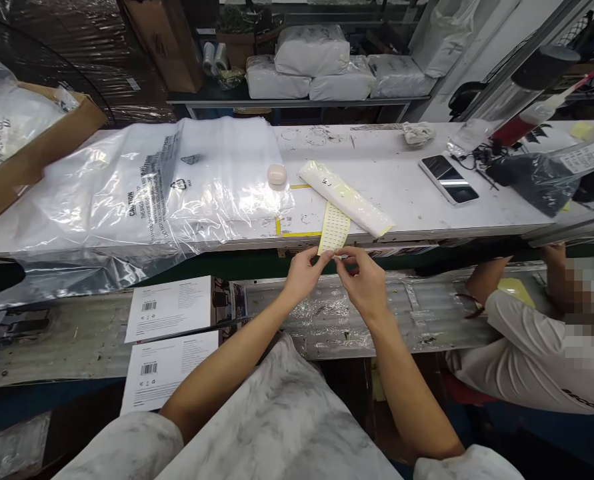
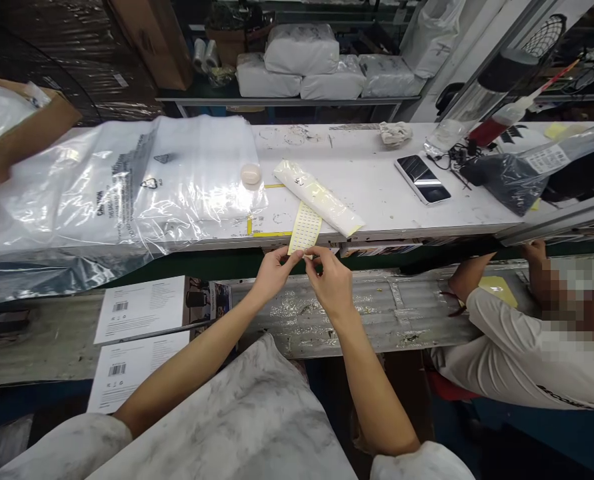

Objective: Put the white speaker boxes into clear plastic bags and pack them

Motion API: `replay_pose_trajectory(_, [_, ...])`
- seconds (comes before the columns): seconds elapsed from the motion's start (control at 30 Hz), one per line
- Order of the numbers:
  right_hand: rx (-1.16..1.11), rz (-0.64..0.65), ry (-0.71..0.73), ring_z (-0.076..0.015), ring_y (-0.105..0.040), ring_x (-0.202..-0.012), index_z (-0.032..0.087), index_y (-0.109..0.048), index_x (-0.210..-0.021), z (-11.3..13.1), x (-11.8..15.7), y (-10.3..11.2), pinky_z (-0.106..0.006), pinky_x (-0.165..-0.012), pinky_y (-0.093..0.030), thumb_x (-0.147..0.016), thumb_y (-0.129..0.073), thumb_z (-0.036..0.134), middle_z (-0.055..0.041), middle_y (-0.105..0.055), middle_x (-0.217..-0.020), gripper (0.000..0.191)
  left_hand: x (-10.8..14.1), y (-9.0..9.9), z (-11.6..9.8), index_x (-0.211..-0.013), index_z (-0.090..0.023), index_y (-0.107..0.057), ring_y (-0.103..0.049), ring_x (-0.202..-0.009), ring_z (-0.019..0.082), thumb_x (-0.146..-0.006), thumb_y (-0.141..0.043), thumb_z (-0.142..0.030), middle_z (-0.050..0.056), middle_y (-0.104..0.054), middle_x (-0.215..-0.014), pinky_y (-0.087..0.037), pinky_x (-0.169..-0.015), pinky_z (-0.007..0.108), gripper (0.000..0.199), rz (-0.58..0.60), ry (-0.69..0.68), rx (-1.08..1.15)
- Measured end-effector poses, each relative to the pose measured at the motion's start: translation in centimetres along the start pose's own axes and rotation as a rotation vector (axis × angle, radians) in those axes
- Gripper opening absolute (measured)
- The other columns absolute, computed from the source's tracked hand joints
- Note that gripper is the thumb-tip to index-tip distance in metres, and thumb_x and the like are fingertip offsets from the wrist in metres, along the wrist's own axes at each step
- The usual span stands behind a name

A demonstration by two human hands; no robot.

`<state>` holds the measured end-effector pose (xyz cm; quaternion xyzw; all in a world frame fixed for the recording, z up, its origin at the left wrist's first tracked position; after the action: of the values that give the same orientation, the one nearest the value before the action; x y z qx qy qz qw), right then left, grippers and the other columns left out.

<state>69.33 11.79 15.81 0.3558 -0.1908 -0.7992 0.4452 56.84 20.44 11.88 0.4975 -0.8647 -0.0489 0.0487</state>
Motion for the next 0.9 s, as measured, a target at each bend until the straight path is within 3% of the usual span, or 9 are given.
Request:
replay_pose_trajectory(0.13, [0.077,-0.035,0.066,-0.018,-0.076,-0.077,0.023,-0.068,-0.11,0.1,0.1,-0.3,-0.03,-0.065,-0.054,-0.104,-0.058,0.032,-0.0068,-0.081,-0.105,0.015,0.1,-0.1,0.0,-0.111,-0.018,-0.083,-0.07,-0.097,0.026,-0.097,-0.063,-0.057,0.007,-0.082,-0.107,-0.051,-0.085,0.033,0.047,-0.007,0.005,0.026])
replay_pose_trajectory(0.3, [0.124,-0.029,0.131,-0.0177,-0.074,-0.077,0.021,-0.068,-0.108,0.3,0.0,-0.5,-0.028,-0.063,-0.051,-0.104,-0.056,0.029,-0.008,-0.08,-0.1,0.015,-0.1,-0.3,0.7,-0.103,-0.015,-0.081,-0.068,-0.091,0.026,-0.096,-0.063,-0.058,0.008,-0.081,-0.097,-0.051,-0.084,0.035,0.047,0.007,0.04,0.022])
replay_pose_trajectory(0.43, [-0.146,-0.008,-0.054,-0.0156,-0.07,-0.071,0.024,-0.066,-0.11,0.6,0.4,0.5,-0.028,-0.061,-0.053,-0.096,-0.066,0.028,-0.0046,-0.077,-0.096,0.015,-0.1,-0.2,0.7,-0.103,-0.015,-0.078,-0.069,-0.093,0.025,-0.099,-0.059,-0.056,0.009,-0.079,-0.099,-0.051,-0.086,0.035,0.046,0.061,0.066,0.071])
replay_pose_trajectory(0.53, [-0.505,0.028,-0.262,-0.0134,-0.068,-0.066,0.026,-0.06,-0.108,1.7,0.9,0.7,-0.026,-0.056,-0.052,-0.087,-0.078,0.03,-0.0008,-0.074,-0.093,0.028,0.7,1.6,0.4,-0.114,-0.017,-0.073,-0.069,-0.099,0.023,-0.101,-0.056,-0.054,0.009,-0.077,-0.11,-0.051,-0.087,0.032,0.043,0.083,0.106,0.109])
replay_pose_trajectory(0.63, [-0.755,0.146,-0.361,-0.0128,-0.066,-0.063,0.026,-0.057,-0.102,4.5,1.1,-1.1,-0.022,-0.046,-0.045,-0.082,-0.084,0.031,0.0011,-0.071,-0.091,0.034,3.3,6.2,-0.2,-0.123,-0.02,-0.068,-0.069,-0.103,0.02,-0.098,-0.062,-0.05,0.009,-0.072,-0.122,-0.052,-0.088,0.031,0.039,0.064,0.145,0.133])
replay_pose_trajectory(0.77, [-0.844,0.386,-0.357,-0.013,-0.066,-0.065,0.026,-0.056,-0.1,10.0,1.7,-6.9,-0.024,-0.05,-0.046,-0.085,-0.081,0.03,0.0015,-0.071,-0.09,0.03,9.9,15.6,-0.7,-0.114,-0.022,-0.072,-0.069,-0.096,0.019,-0.096,-0.068,-0.05,0.006,-0.073,-0.109,-0.053,-0.087,0.032,0.034,0.032,0.154,0.111])
replay_pose_trajectory(0.83, [-0.803,0.536,-0.286,-0.0144,-0.067,-0.072,0.025,-0.057,-0.1,13.4,2.5,-10.9,-0.028,-0.062,-0.052,-0.088,-0.077,0.029,0.0008,-0.071,-0.091,0.023,14.0,21.4,-0.2,-0.106,-0.022,-0.073,-0.068,-0.091,0.019,-0.097,-0.068,-0.049,0.005,-0.073,-0.1,-0.053,-0.085,0.033,0.029,-0.115,0.145,0.065])
replay_pose_trajectory(0.9, [-0.704,0.67,-0.168,-0.0165,-0.067,-0.082,0.025,-0.058,-0.101,16.7,3.6,-15.0,-0.032,-0.076,-0.053,-0.091,-0.07,0.025,-0.0005,-0.071,-0.093,0.016,18.1,27.5,1.2,-0.102,-0.022,-0.073,-0.067,-0.092,0.02,-0.098,-0.066,-0.044,0.005,-0.072,-0.1,-0.053,-0.088,0.036,0.023,-0.38,0.134,-0.055])
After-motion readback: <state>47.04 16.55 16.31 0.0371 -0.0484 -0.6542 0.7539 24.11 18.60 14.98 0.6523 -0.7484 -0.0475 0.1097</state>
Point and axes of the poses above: each hand's wrist, its own x-axis away from the middle knuckle, its own y-axis out of the back of the hand, z = x × y, the point moved 6 cm from there along -x, towards the middle knuckle
